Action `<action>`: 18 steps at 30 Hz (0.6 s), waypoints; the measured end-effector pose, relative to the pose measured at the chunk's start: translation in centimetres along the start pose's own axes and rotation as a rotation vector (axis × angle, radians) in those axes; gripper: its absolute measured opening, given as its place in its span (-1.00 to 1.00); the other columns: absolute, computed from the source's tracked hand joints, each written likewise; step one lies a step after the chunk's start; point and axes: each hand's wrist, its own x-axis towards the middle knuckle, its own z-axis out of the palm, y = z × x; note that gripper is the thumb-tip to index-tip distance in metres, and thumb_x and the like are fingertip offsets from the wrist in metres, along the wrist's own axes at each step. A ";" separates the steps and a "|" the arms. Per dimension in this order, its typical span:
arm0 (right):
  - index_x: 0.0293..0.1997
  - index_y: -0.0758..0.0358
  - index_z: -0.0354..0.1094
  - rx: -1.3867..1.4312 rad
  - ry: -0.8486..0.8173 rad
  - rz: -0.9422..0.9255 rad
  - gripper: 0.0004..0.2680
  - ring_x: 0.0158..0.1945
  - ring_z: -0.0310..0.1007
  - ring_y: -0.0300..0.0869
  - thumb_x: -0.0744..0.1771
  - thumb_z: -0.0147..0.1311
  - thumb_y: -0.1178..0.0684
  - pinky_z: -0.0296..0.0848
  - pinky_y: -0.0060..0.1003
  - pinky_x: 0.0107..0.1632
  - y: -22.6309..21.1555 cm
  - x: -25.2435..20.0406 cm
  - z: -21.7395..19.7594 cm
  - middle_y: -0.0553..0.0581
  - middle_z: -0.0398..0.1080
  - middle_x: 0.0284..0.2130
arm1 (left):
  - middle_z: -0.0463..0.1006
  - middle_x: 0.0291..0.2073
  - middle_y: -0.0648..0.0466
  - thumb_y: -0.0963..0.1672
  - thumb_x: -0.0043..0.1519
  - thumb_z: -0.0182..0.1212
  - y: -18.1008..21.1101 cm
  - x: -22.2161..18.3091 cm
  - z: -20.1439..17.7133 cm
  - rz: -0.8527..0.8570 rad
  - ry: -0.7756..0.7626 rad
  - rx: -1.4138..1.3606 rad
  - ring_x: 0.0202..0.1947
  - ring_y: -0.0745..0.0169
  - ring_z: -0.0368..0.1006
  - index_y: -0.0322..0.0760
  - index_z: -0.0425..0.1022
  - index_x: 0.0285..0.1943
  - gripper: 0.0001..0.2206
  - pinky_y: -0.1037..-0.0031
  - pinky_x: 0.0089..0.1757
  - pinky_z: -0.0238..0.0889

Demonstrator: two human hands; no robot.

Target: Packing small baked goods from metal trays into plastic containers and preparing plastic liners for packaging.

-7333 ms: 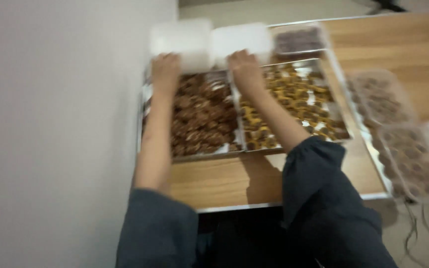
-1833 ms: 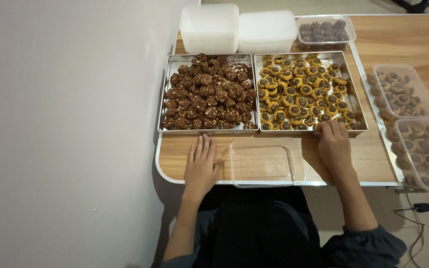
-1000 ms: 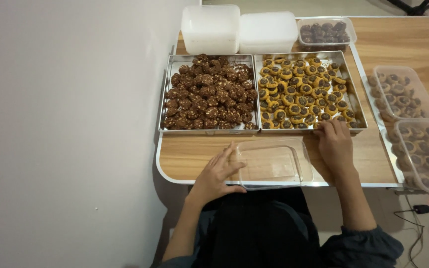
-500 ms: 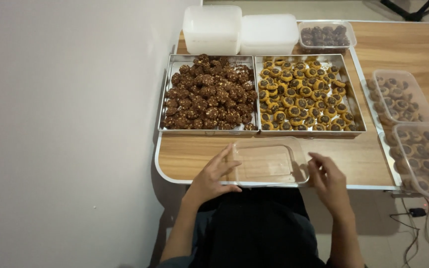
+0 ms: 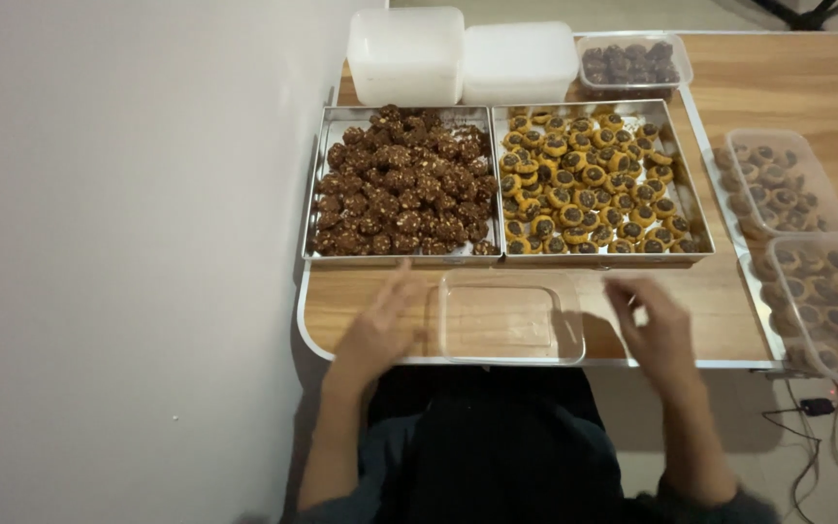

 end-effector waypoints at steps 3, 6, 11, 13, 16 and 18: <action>-0.07 0.27 0.52 -0.212 0.183 -0.344 -0.90 -0.23 0.50 0.06 0.37 0.28 0.29 0.46 -0.16 -0.11 -0.1 6.5 -0.7 0.15 0.47 -0.35 | 0.50 0.15 -0.12 -0.05 0.26 0.25 -1.2 5.2 -1.3 0.129 0.046 0.450 0.31 -0.27 0.31 -0.40 0.56 -0.03 -0.70 0.12 0.24 0.24; -0.12 0.21 0.56 -0.431 0.324 -0.582 -0.94 -0.22 0.45 -0.02 0.39 0.36 0.21 0.46 -0.22 -0.09 2.8 14.6 1.5 0.06 0.40 -0.33 | 0.50 0.12 -0.01 -0.13 0.35 0.23 -6.7 13.0 2.5 0.090 0.273 0.369 0.15 -0.02 0.45 -0.25 0.47 0.23 -0.72 0.24 0.14 0.34; -0.22 0.13 0.58 -0.896 0.418 -0.780 -0.89 -0.27 0.35 -0.13 0.30 0.24 0.27 0.35 -0.29 -0.24 4.5 25.3 5.9 0.03 0.46 -0.40 | 0.63 -0.13 -0.09 -0.33 0.04 0.38 -10.1 26.7 5.6 0.267 0.235 0.767 -0.19 0.08 0.59 -0.41 0.61 -0.09 -0.74 0.43 -0.18 0.58; -0.23 0.15 0.57 -0.911 0.424 -0.795 -0.86 -0.23 0.38 -0.12 0.26 0.19 0.30 0.40 -0.29 -0.21 5.7 28.2 7.4 0.03 0.49 -0.35 | 0.62 -0.16 -0.09 -0.33 0.08 0.32 -13.4 30.3 8.0 0.224 0.151 0.817 -0.18 0.07 0.54 -0.40 0.59 -0.15 -0.81 0.42 -0.16 0.54; -0.24 0.17 0.56 -0.935 0.430 -0.813 -0.86 -0.18 0.39 -0.09 0.27 0.15 0.32 0.45 -0.27 -0.17 7.7 31.7 9.2 0.05 0.49 -0.30 | 0.59 -0.22 -0.06 -0.31 0.11 0.29 -17.9 34.1 10.9 0.224 0.113 0.964 -0.15 0.03 0.46 -0.33 0.57 -0.26 -0.90 0.38 -0.16 0.49; -0.23 0.18 0.55 -0.947 0.435 -0.816 -0.89 -0.18 0.37 -0.07 0.32 0.17 0.30 0.45 -0.25 -0.16 8.9 33.5 10.1 0.07 0.47 -0.31 | 0.57 -0.25 -0.03 -0.30 0.10 0.30 -19.7 35.9 11.6 0.268 0.165 1.066 -0.13 0.01 0.43 -0.28 0.59 -0.32 -0.90 0.37 -0.17 0.47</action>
